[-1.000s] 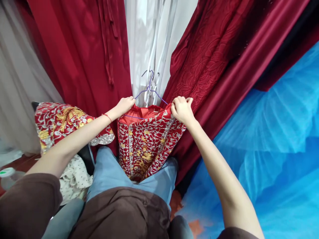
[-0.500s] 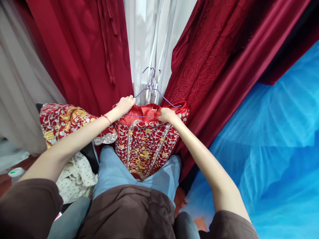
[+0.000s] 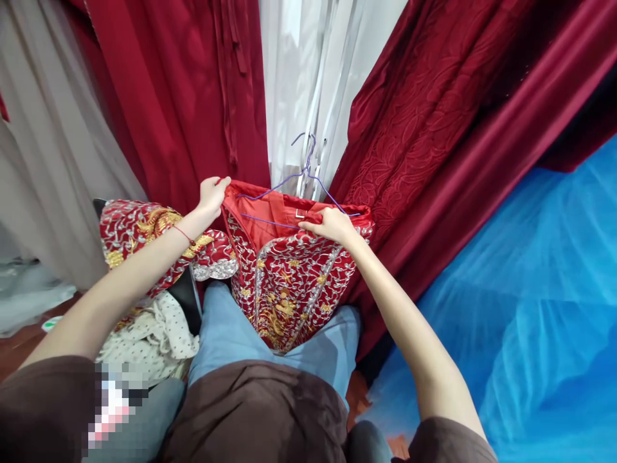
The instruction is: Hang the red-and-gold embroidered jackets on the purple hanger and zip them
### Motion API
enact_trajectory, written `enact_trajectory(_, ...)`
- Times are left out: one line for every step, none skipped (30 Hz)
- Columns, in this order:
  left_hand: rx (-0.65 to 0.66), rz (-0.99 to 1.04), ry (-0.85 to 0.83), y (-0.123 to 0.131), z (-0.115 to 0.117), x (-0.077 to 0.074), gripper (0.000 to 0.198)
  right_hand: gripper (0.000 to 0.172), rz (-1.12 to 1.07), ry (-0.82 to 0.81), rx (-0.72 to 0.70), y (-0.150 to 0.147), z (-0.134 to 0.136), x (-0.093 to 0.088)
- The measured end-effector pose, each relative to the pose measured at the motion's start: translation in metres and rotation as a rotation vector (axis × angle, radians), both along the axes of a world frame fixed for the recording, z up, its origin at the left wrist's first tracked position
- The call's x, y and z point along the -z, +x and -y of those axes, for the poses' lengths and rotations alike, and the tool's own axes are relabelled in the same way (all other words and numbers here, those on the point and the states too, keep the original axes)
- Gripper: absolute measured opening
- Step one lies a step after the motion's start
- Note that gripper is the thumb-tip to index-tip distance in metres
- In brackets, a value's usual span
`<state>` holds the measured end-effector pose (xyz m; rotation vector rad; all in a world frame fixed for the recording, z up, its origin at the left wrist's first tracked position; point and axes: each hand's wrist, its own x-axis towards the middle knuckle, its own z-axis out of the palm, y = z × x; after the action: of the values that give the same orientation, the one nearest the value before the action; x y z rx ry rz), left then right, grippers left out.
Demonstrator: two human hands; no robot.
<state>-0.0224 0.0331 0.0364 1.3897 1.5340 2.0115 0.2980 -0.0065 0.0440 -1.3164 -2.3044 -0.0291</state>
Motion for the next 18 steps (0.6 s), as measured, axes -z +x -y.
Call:
enact_trajectory(-0.017, -0.072, 0.009, 0.001, 0.003, -0.001, 0.046, 0.045, -0.012, -0.040, -0.127, -0.002, 0.004, -0.007)
enact_trajectory(-0.028, -0.172, 0.015, 0.002, 0.007, -0.003, 0.046, 0.042, -0.048, -0.071, -0.272, -0.003, 0.008, -0.013)
enact_trajectory(-0.034, -0.298, 0.017, 0.003, 0.012, -0.006, 0.045, 0.038, -0.096, -0.091, -0.409, -0.004, 0.011, -0.019)
enact_trajectory(-0.039, -0.434, 0.017, 0.004, 0.017, -0.010, 0.043, 0.034, -0.140, -0.105, -0.517, -0.004, 0.013, -0.024)
enact_trajectory(-0.050, -0.567, 0.015, 0.004, 0.023, -0.013, 0.040, 0.030, -0.173, -0.110, -0.585, -0.004, 0.015, -0.027)
enact_trajectory(-0.073, -0.680, 0.006, 0.004, 0.029, -0.016, 0.036, 0.028, -0.182, -0.114, -0.617, -0.003, 0.016, -0.028)
enact_trajectory(-0.105, -0.764, -0.010, 0.003, 0.035, -0.018, 0.032, 0.026, -0.174, -0.114, -0.617, -0.002, 0.016, -0.027)
enact_trajectory(-0.138, -0.816, -0.029, 0.003, 0.040, -0.020, 0.029, 0.023, -0.153, -0.110, -0.593, -0.002, 0.015, -0.024)
enact_trajectory(-0.162, -0.839, -0.050, 0.002, 0.044, -0.021, 0.028, 0.023, -0.124, -0.100, -0.552, -0.002, 0.013, -0.020)
enact_trajectory(-0.168, -0.840, -0.074, 0.001, 0.047, -0.022, 0.029, 0.029, -0.092, -0.085, -0.500, -0.002, 0.011, -0.015)
enact_trajectory(-0.154, -0.822, -0.099, 0.000, 0.049, -0.023, 0.032, 0.036, -0.057, -0.070, -0.445, -0.003, 0.009, -0.010)
enact_trajectory(-0.117, -0.788, -0.131, 0.001, 0.050, -0.024, 0.035, 0.039, -0.021, -0.053, -0.397, -0.005, 0.007, -0.005)
enact_trajectory(-0.063, -0.739, -0.170, 0.003, 0.050, -0.026, 0.038, 0.037, 0.014, -0.028, -0.360, -0.007, 0.004, -0.002)
enact_trajectory(0.003, -0.678, -0.214, 0.005, 0.049, -0.029, 0.041, 0.031, 0.042, 0.011, -0.332, -0.011, 0.001, 0.000)
enact_trajectory(0.075, -0.607, -0.259, 0.010, 0.047, -0.031, 0.043, 0.027, 0.058, 0.070, -0.308, -0.015, -0.001, 0.000)
enact_trajectory(0.144, -0.531, -0.293, 0.015, 0.044, -0.034, 0.044, 0.026, 0.064, 0.144, -0.284, -0.020, -0.005, -0.001)
enact_trajectory(0.191, -0.455, -0.302, 0.020, 0.042, -0.036, 0.045, 0.027, 0.063, 0.228, -0.255, -0.025, -0.009, -0.004)
enact_trajectory(0.211, -0.398, -0.283, 0.025, 0.039, -0.037, 0.045, 0.027, 0.066, 0.309, -0.220, -0.030, -0.014, -0.007)
